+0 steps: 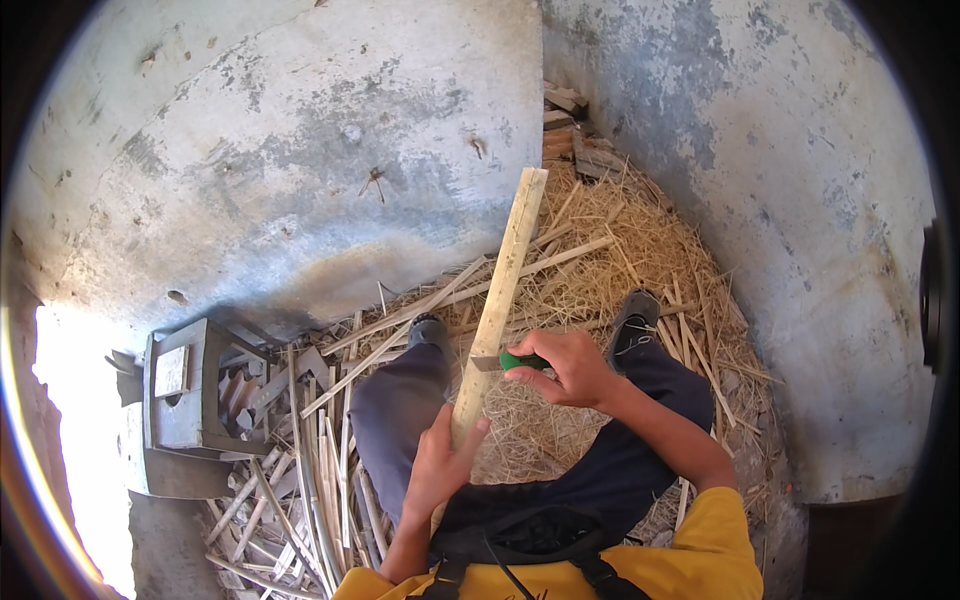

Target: The person carves a thin piece of wood using a small green utility knife while sitting on a floor covered in wood shavings. The person holds the wood strip and repeatedly scrapes the knife along the length of the wood to shape it.

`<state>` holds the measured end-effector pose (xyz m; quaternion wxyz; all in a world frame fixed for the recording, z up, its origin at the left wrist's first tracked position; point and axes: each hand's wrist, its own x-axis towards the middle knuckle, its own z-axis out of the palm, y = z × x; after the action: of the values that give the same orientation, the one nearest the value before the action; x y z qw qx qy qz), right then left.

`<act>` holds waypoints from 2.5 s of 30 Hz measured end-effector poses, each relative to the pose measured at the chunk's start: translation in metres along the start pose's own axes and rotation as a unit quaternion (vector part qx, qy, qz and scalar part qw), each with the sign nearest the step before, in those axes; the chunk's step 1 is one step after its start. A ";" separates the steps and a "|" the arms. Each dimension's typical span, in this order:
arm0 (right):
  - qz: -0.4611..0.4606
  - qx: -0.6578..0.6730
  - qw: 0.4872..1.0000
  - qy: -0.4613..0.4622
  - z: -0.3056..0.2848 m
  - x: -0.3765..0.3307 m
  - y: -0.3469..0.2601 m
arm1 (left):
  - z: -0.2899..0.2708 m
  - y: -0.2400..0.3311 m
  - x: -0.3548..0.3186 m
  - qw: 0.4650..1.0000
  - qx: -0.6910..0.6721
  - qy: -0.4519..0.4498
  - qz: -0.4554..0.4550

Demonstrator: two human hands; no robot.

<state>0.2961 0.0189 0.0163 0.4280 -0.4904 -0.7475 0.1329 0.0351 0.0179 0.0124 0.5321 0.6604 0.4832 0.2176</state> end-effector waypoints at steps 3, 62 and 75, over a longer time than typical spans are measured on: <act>0.020 -0.009 1.000 -0.004 -0.001 0.001 -0.007 | 0.003 -0.007 0.003 0.993 0.047 0.049 0.096; 0.225 -0.189 0.933 0.207 -0.071 0.055 0.114 | -0.015 -0.035 -0.051 0.984 0.173 -0.002 -0.039; 0.124 -0.020 0.970 0.209 -0.045 0.036 0.071 | -0.036 -0.046 -0.018 0.967 -0.175 -0.150 -0.109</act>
<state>0.3693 0.0741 0.0174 0.5448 -0.6046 -0.5775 0.0647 -0.0202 0.0180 -0.0137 0.7260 0.5258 0.4212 0.1379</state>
